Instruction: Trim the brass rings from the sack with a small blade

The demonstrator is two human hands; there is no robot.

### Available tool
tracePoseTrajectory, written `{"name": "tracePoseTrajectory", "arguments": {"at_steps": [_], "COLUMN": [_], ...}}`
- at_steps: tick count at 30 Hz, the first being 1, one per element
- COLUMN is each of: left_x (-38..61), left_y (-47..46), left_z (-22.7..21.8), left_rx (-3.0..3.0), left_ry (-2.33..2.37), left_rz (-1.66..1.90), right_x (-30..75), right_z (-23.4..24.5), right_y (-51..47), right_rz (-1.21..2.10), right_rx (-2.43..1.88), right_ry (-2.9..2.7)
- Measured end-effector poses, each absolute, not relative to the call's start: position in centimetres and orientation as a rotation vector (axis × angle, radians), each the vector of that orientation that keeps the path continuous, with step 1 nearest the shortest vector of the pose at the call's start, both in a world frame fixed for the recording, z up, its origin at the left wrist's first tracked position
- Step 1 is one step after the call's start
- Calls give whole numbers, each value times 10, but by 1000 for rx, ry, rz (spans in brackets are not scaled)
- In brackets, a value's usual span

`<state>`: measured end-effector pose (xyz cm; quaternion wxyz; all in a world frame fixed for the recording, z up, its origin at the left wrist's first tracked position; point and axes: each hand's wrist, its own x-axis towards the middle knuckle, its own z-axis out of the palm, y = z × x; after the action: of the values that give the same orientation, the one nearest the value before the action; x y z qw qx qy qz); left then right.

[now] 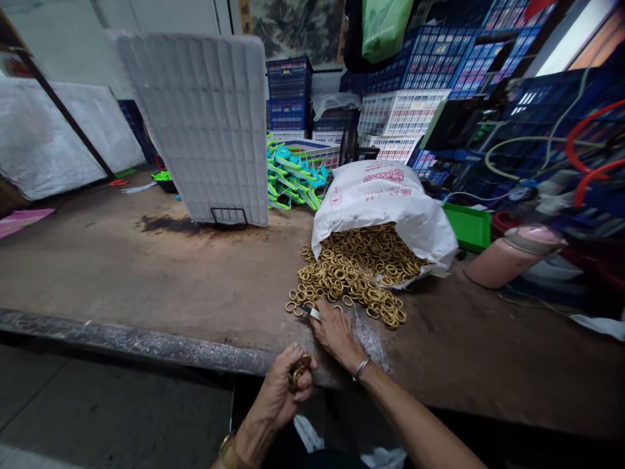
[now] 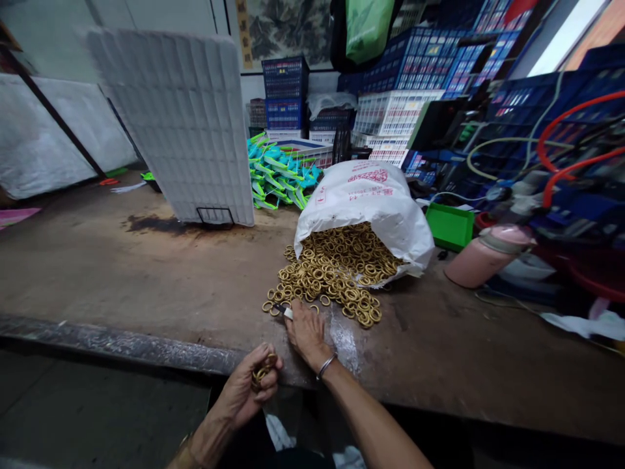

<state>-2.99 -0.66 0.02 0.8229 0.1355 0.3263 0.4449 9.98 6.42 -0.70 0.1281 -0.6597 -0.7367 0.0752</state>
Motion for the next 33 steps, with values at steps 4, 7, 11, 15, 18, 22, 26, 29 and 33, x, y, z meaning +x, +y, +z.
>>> {"name": "tracePoseTrajectory", "arguments": {"at_steps": [4, 7, 11, 15, 18, 22, 26, 29, 33], "left_x": [-34, -34, -32, -29, -28, -27, -23, -20, -19], "left_y": [-3, 1, 4, 7, 9, 11, 9, 6, 3], "left_z": [-2, -6, -6, -1, 1, 0, 2, 7, 9], "left_rx": [202, 135, 190, 343, 463, 538, 681, 921, 1147], "left_ry": [575, 520, 586, 730, 831, 877, 1032, 1088, 1015], "left_rz": [931, 908, 936, 976, 995, 1002, 1052, 1101, 1090], "right_x": [101, 105, 111, 115, 117, 114, 113, 113, 113], "right_z": [-7, -6, -7, -6, -2, 8, 14, 14, 14], "right_y": [65, 62, 59, 51, 40, 26, 21, 21, 20], "right_rz": [214, 261, 582, 1014, 1377, 1751, 1836, 1876, 1919], "right_rx": [-1903, -1831, -1698, -1546, -1533, -1489, -1448, -1444, -1431], "right_ry": [-2118, -2083, -1944, -1658, -1382, -1139, -1086, -1015, -931]}}
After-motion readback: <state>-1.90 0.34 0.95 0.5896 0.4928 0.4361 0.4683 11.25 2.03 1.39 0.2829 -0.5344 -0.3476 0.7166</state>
